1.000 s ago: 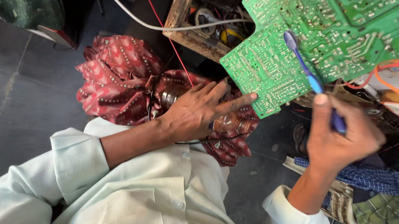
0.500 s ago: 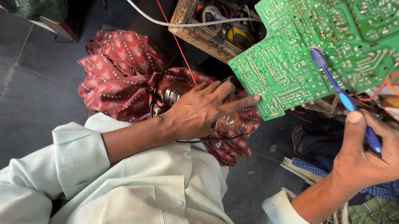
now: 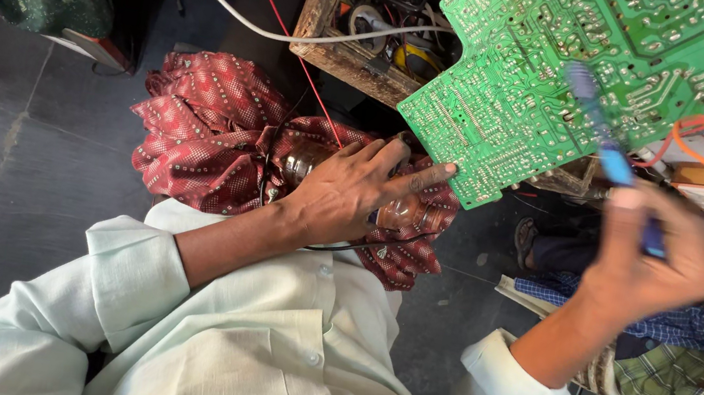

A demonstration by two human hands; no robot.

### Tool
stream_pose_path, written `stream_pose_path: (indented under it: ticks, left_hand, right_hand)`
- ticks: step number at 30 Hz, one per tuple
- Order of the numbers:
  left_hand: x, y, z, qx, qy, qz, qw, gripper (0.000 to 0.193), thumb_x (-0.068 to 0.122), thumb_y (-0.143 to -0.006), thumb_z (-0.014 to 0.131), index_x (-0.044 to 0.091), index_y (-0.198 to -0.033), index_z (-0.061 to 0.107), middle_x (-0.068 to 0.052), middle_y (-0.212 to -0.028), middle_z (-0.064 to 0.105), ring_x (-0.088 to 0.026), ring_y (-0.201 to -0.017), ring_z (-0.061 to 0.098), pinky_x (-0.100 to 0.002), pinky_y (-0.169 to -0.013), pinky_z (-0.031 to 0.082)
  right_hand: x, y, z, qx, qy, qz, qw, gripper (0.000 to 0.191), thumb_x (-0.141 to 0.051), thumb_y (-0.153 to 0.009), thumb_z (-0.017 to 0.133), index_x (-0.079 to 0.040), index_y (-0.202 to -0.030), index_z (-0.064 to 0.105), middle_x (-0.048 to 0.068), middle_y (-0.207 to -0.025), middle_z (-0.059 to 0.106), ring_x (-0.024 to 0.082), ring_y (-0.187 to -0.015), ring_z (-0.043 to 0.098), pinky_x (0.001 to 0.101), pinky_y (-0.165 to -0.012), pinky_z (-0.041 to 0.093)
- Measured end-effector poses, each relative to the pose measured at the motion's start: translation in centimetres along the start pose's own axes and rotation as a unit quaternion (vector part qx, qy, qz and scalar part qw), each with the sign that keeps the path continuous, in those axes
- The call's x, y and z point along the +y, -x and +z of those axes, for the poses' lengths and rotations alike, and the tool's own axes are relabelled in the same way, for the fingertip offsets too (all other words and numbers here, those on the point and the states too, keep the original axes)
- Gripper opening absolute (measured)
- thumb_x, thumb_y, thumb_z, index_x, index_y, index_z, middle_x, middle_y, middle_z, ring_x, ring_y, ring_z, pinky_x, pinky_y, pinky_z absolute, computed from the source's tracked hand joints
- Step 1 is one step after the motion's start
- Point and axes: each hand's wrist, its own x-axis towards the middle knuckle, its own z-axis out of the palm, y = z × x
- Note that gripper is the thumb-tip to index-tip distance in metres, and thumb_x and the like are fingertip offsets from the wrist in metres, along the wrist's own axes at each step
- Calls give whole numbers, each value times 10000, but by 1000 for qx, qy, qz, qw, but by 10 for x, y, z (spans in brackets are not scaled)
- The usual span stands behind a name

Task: The person solders multiple points on a green circuit board using a soldering iron, then cleans the board with a toothbrush and liquid from a plastic bottle. The person also uses pliers to strip a wire and places the circuit board on a wooden workbench.

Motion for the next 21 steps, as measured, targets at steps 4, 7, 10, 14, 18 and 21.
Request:
stream_pose_path:
  ticks: [4,7,10,14,18,21]
  left_hand:
    - [1,-2,-2,-5,3,-3,1000,829,286,-874,751,329,-1593,339,-177,-1308,502,-366,-1210,561,-507,-1019,474]
    - [3,0,-4,21,11,3,1000,785,285,-908,729,318,-1594,347,-196,-1341,493,-371,-1210,564,-500,-1030,472]
    - [4,-1,-6,8,11,-3,1000,782,290,-902,719,320,-1592,351,-176,-1323,504,-365,-1196,573,-499,-1021,474]
    - [4,-3,-7,14,5,2,1000,768,304,-917,720,314,-1589,347,-189,-1311,501,-370,-1186,575,-511,-1014,472]
    - [2,-4,-6,-16,-1,-6,1000,798,312,-901,711,318,-1608,340,-189,-1288,506,-371,-1174,578,-509,-1030,475]
    - [3,-2,-6,2,6,-6,1000,757,353,-927,697,333,-1600,350,-183,-1315,513,-370,-1184,584,-509,-1033,476]
  right_hand:
    - [7,-1,6,-29,49,-30,998,196,-133,-1087,834,55,-1053,788,75,-858,709,129,-750,628,240,-703,439]
    - [5,0,12,10,47,-17,999,186,-124,-1083,823,49,-1028,783,93,-882,731,141,-785,657,256,-742,476]
    - [1,1,16,-33,64,23,997,196,-141,-1003,854,46,-1003,798,81,-784,660,140,-678,573,266,-658,411]
    - [3,0,15,88,18,30,995,206,-172,-1061,872,24,-1068,807,66,-888,705,122,-731,596,235,-693,453]
    - [6,2,17,-43,61,-23,997,195,-170,-1077,846,11,-1023,799,53,-864,727,115,-757,636,233,-721,454]
    - [1,3,22,28,75,-31,996,207,-157,-1083,854,33,-1036,786,92,-896,736,142,-772,647,261,-722,470]
